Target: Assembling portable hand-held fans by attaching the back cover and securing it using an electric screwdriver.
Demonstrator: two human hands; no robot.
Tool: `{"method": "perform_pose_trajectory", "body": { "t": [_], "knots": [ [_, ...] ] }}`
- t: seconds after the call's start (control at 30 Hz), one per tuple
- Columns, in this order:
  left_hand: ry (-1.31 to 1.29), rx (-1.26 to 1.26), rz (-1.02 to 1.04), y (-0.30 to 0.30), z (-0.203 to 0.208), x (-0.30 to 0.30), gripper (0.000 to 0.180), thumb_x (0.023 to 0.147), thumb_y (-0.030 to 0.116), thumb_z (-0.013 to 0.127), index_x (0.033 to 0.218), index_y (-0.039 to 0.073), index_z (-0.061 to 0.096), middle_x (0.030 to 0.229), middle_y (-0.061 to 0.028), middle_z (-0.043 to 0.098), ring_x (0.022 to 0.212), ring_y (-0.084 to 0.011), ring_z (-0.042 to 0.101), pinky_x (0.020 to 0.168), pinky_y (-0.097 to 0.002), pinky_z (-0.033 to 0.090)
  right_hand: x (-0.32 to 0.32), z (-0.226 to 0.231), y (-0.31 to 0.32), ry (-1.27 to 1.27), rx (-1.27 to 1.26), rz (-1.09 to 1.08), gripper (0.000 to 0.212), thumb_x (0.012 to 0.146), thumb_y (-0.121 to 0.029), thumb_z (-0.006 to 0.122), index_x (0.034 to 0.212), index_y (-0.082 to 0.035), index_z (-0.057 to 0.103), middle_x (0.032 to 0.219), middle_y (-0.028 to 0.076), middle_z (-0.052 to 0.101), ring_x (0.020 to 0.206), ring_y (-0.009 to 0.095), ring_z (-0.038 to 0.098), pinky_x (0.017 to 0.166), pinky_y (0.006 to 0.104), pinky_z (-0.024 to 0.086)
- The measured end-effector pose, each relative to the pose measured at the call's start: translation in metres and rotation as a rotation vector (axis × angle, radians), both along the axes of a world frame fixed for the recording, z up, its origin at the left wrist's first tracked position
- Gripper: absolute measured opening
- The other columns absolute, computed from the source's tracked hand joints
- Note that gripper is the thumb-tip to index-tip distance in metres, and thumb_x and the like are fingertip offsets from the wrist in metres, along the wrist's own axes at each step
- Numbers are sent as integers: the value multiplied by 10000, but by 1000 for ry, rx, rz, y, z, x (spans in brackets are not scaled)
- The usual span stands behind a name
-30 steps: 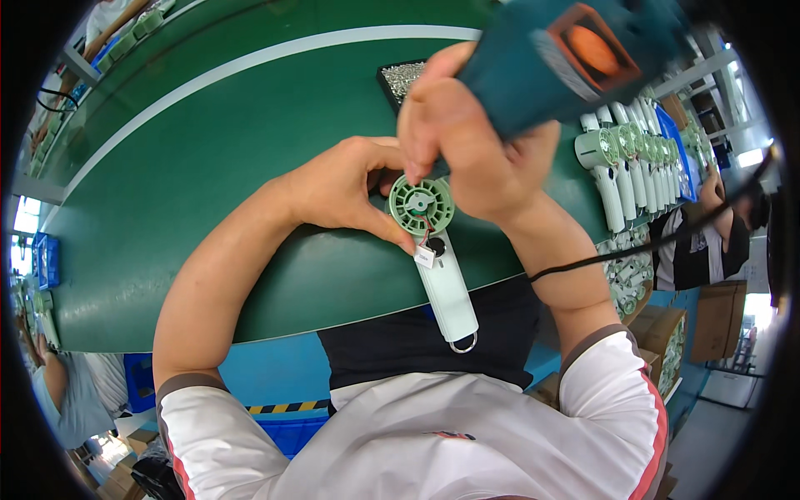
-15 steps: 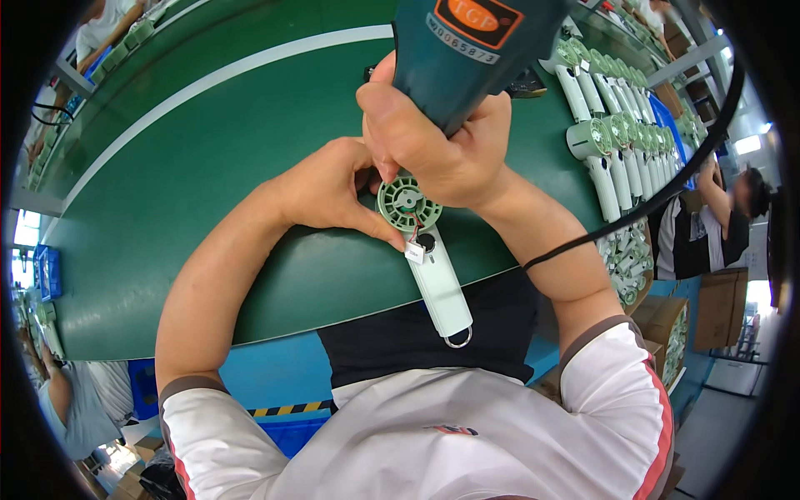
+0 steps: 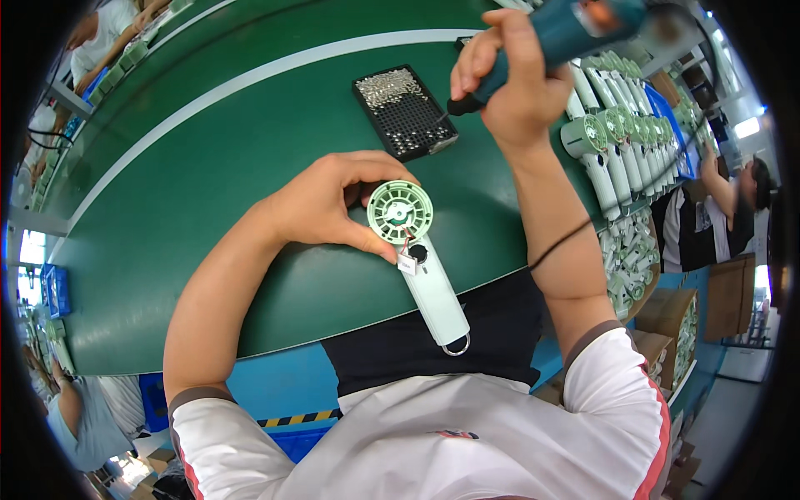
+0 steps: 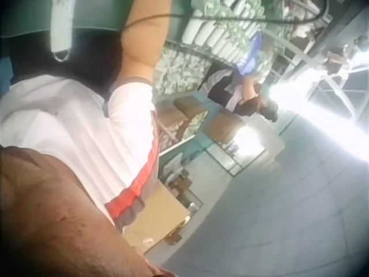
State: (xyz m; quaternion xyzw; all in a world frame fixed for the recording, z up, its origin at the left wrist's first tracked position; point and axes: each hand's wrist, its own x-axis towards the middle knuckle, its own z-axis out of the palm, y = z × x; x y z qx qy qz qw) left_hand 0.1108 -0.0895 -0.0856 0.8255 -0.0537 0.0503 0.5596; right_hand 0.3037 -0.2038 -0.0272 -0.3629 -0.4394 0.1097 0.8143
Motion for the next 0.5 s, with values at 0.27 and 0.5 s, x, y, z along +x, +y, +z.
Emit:
{"method": "perform_pose_trajectory", "body": {
  "t": [0.27, 0.5],
  "knots": [
    [-16, -38, 11, -2, 0, 0, 660, 633, 142, 998, 1218, 26, 715, 1149, -33, 680, 952, -86, 629, 760, -231, 502, 9, -18, 13, 3, -124, -28, 169, 1034, -130, 622, 1003, 35, 640, 629, 61, 606, 464, 142, 573, 426, 288, 470],
    [61, -84, 3, -1, -1, 1, 758, 577, 136, 1020, 1250, 6, 694, 1215, -74, 648, 1065, -143, 635, 899, -265, 517, 11, -21, 14, -11, -138, -28, 170, 1031, -132, 628, 1002, 35, 643, 634, 59, 611, 466, 134, 573, 428, 279, 470]
  ]
}}
